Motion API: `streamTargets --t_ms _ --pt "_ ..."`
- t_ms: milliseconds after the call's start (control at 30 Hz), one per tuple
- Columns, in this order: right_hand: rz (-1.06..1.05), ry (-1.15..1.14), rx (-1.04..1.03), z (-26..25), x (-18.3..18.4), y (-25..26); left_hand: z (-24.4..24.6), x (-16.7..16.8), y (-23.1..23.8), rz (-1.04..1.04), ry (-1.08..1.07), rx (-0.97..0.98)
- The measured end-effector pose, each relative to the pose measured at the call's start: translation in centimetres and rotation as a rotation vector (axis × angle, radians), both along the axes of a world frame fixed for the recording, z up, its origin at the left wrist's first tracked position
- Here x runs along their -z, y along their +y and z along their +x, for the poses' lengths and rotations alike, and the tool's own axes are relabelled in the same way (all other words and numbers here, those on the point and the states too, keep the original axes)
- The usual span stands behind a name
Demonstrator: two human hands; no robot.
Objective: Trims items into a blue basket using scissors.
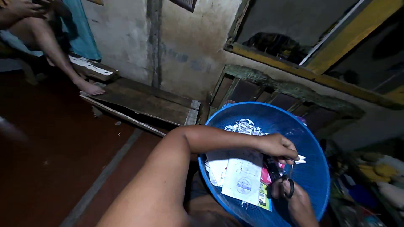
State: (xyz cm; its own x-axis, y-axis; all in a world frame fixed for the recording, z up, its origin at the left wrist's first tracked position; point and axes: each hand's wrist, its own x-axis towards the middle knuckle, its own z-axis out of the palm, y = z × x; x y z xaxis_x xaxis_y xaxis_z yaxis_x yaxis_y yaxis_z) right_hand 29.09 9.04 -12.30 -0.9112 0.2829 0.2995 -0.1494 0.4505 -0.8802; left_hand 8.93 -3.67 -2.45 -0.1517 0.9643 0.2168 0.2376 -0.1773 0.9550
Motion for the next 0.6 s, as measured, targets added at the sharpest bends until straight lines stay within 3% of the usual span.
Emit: streamTargets --t_ms 600 --pt "-0.063 0.000 -0.014 0.11 -0.43 -0.46 -0.56 0.36 0.14 -0.051 -0.054 0.029"
